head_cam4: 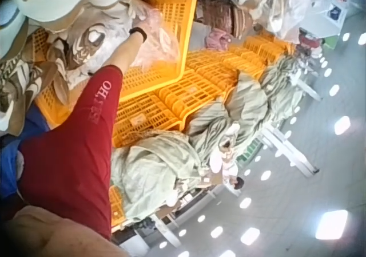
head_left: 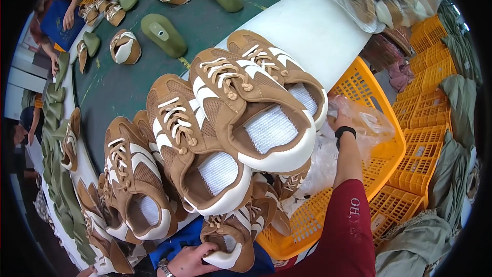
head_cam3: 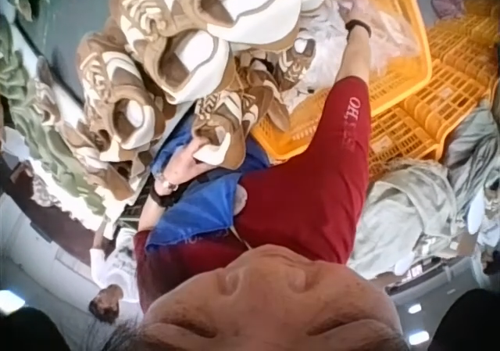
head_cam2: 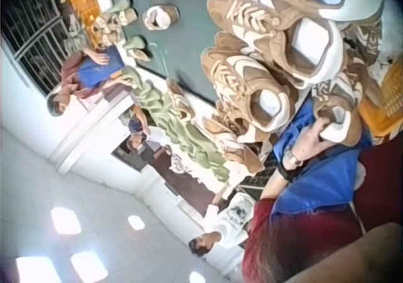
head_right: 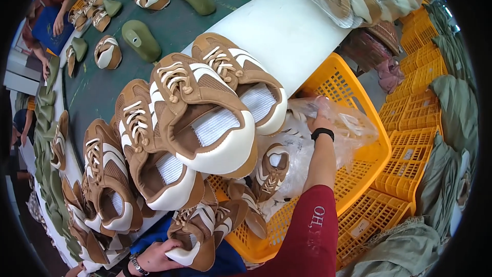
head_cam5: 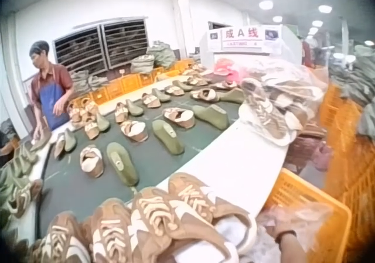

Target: Organizing and inspecting shoes on a conveyor belt and placing them into a crate.

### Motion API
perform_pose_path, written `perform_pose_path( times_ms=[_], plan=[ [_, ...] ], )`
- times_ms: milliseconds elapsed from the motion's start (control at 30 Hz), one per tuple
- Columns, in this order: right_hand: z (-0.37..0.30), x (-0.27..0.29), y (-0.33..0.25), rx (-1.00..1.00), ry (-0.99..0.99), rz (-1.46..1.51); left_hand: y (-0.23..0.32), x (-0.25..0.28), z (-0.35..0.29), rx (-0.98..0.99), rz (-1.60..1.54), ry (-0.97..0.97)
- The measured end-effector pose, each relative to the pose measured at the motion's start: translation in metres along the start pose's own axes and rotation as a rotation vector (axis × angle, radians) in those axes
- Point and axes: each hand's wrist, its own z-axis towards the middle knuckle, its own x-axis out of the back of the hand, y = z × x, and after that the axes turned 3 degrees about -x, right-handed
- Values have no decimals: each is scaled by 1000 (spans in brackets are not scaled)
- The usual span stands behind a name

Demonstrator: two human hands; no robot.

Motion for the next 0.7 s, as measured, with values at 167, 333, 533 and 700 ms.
perform_pose_path(
  times_ms=[167,333,533,700],
  plan=[
    [-54,-26,4,106,-227,-504,5,0,1,-26,25,6],
    [-136,18,18,135,-132,-514,8,-5,1,-124,125,-1],
    [-234,111,86,-76,150,552,43,-21,-7,-434,241,-44],
    [-341,153,78,243,-150,2116,77,-10,-69,-630,158,-30]
  ],
)
